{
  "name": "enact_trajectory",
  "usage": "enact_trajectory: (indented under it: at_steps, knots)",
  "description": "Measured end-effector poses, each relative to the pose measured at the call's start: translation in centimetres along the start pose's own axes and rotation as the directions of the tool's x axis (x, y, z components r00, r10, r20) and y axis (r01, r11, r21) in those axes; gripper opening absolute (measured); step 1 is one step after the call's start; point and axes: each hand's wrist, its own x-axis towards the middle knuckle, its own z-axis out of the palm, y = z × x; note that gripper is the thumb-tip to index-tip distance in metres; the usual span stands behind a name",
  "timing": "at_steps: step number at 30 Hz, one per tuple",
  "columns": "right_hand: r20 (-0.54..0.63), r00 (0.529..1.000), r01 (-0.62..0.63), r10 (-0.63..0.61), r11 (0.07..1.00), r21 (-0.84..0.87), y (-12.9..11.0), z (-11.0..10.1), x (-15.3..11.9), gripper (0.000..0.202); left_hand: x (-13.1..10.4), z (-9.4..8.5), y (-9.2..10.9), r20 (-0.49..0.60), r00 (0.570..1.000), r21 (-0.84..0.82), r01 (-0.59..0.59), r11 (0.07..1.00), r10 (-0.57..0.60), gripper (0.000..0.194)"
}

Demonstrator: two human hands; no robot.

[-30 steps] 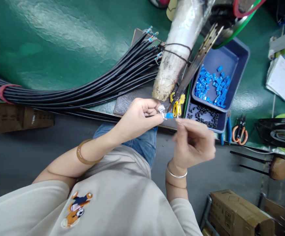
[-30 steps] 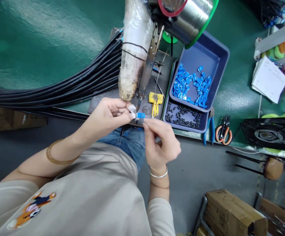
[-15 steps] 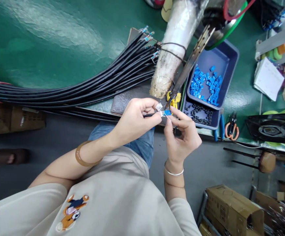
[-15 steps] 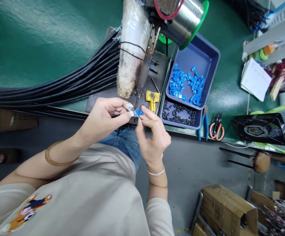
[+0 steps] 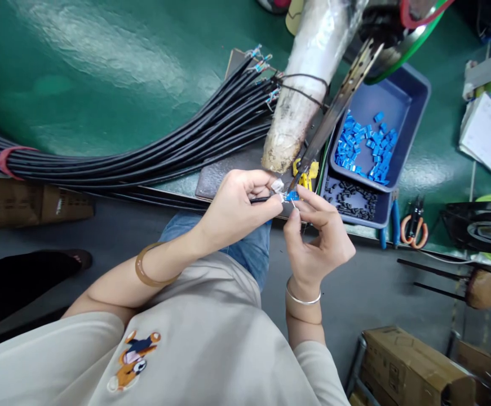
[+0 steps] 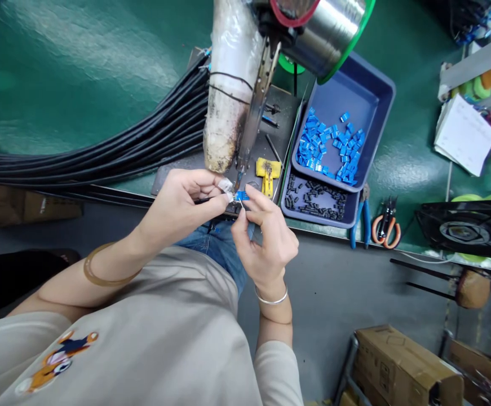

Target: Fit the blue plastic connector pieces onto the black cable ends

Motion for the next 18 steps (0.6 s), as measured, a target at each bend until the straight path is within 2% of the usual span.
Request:
enact_trajectory:
  at_steps: [5, 12, 18]
  knots:
    - [0.011, 0.998, 0.065, -0.064, 0.994, -0.083, 0.28, -0.07, 0.12, 0.016, -0.05, 0.18, -0.11, -0.012, 1.0, 0.012, -0.015, 1.0, 0.015, 0.01]
    - [-0.012, 0.999, 0.052, -0.053, 0.994, -0.097, -0.41, -0.17, 0.6, 0.018, -0.34, 0.12, 0.62, -0.043, 0.999, 0.064, -0.03, 0.998, 0.033, 0.008]
    - [-0.002, 0.996, 0.092, -0.094, 0.984, -0.155, -0.26, -0.11, 0.29, 0.015, -0.15, 0.09, 0.53, -0.008, 1.0, 0.041, -0.001, 0.999, 0.001, 0.01]
